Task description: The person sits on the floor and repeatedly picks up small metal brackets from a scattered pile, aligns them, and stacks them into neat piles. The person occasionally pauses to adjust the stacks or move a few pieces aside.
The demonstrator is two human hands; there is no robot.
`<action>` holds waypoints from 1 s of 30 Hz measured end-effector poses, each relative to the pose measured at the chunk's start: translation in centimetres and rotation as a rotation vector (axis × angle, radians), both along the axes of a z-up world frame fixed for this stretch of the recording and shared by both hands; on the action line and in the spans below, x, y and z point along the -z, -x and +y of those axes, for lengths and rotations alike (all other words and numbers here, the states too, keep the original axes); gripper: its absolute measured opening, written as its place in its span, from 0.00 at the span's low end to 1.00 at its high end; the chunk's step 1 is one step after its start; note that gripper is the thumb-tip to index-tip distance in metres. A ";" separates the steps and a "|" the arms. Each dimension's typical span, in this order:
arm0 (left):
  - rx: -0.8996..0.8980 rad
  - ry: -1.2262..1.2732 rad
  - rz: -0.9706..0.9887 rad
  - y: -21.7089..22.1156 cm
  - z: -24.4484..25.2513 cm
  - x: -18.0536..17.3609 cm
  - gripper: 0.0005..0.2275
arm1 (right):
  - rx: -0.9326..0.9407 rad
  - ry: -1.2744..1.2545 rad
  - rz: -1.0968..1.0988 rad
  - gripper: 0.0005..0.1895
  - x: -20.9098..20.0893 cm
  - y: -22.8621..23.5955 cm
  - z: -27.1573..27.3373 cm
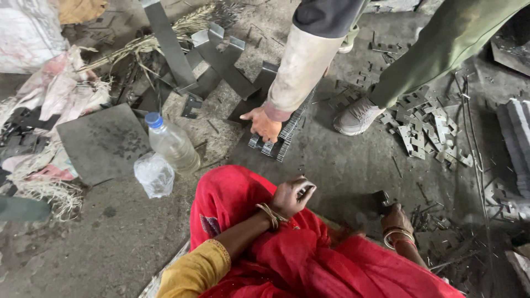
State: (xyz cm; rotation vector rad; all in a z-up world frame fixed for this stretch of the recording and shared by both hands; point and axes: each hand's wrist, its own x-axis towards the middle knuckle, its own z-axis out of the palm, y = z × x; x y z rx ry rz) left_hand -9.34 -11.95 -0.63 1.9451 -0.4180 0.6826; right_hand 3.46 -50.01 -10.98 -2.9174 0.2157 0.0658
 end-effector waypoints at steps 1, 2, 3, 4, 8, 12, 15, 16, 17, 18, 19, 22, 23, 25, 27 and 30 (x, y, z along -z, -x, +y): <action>0.016 0.041 0.027 -0.5 0.1 0.3 0.02 | 0.009 0.001 -0.009 0.21 0.1 0.1 -0.1; 0.031 0.082 0.054 -0.9 0.1 0.6 0.02 | 0.016 0.010 -0.010 0.21 0.1 0.2 -0.2; 0.018 0.114 0.076 -1.3 0.2 0.9 0.03 | 0.018 0.012 -0.009 0.21 0.2 0.3 -0.2; 0.004 0.147 0.098 -1.6 0.2 1.2 0.03 | 0.027 0.011 -0.008 0.21 0.3 0.5 -0.1; -0.109 0.307 0.113 -2.8 0.4 1.8 0.04 | -0.005 0.008 0.097 0.19 0.8 0.0 1.6; -0.106 0.371 0.141 -3.1 0.6 2.4 0.05 | -0.274 0.014 0.073 0.18 2.1 -1.6 4.9; -0.107 0.364 0.104 -3.0 1.0 2.5 0.05 | -0.350 0.038 0.035 0.16 2.5 -2.7 6.8; -0.106 0.373 0.114 -3.0 1.3 2.5 0.05 | -0.328 0.072 0.038 0.15 2.4 -3.0 7.0; -0.103 0.384 0.127 -2.9 1.3 2.5 0.05 | -0.303 0.107 0.044 0.15 2.3 -3.0 6.7; -0.108 0.412 0.149 -2.8 1.3 2.5 0.06 | -0.247 0.101 0.060 0.15 2.1 -2.9 6.2; -0.114 0.441 0.170 -2.8 1.3 2.5 0.06 | -0.192 0.095 0.075 0.16 1.8 -2.6 5.5; -0.094 0.490 0.193 -2.5 1.3 2.5 0.06 | -0.087 0.087 0.099 0.14 0.9 -1.5 3.3; -0.079 0.499 0.192 -2.6 1.3 2.4 0.06 | -0.062 0.084 0.101 0.13 0.6 -1.2 2.6; -0.072 0.494 0.194 -2.7 1.1 2.2 0.06 | -0.072 0.066 0.085 0.15 0.1 -0.7 1.7; -0.070 0.478 0.178 -2.8 0.9 2.1 0.06 | -0.068 0.060 0.073 0.16 0.0 -0.4 1.2; -0.072 0.462 0.155 -2.6 0.9 2.1 0.06 | -0.056 0.061 0.067 0.17 0.1 -0.2 1.3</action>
